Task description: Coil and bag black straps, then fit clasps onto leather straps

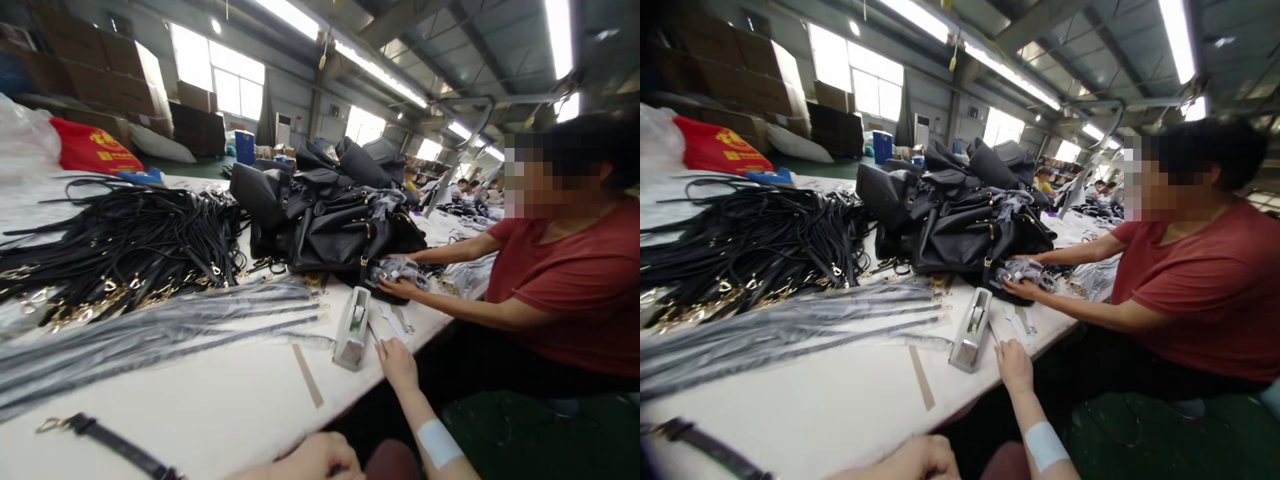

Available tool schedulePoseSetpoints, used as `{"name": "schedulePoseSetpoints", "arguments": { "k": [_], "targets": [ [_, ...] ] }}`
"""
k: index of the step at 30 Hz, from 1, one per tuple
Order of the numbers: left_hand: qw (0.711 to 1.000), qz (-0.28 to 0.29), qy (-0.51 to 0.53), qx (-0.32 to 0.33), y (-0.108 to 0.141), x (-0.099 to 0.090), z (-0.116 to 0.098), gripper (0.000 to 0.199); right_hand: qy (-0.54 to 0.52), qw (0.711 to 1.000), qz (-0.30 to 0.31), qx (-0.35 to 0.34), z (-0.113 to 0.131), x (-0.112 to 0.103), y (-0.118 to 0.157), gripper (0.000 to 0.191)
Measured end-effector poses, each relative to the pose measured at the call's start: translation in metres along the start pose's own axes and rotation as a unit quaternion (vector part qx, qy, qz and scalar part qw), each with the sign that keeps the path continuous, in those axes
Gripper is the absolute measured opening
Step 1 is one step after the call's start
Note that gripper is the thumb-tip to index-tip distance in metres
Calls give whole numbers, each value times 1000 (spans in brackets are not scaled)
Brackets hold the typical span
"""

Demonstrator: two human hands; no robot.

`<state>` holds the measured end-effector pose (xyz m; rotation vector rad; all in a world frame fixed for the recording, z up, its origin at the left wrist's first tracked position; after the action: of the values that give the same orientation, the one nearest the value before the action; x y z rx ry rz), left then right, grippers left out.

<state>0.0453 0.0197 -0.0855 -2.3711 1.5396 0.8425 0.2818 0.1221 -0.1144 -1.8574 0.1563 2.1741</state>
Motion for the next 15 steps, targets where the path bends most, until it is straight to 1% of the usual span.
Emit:
{"name": "schedulePoseSetpoints", "arguments": {
  "k": [3,7,11,15],
  "targets": [
    [999,-36,-11,9,4,-1,-8,21,-1,1000,11,-6,-2,2,3,26],
    [998,-47,-20,35,6,-8,-22,25,3,1000,11,0,-3,1,0,25],
    [998,-51,-21,38,4,-11,-24,26,7,1000,14,8,-1,-1,-3,24],
    [998,-43,-23,33,4,-10,-23,26,14,999,26,23,1,-2,-7,24]
  ]
}}
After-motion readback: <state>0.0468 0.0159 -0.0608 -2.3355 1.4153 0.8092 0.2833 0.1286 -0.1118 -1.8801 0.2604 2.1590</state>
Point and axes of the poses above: each hand's wrist, its own y-axis away from the middle knuckle, its own x-axis out of the palm, z = x × y, the point moved 8 cm from there along -y, towards the middle knuckle, and after that the axes turned 12 degrees about -y, right-handed, at the moved point
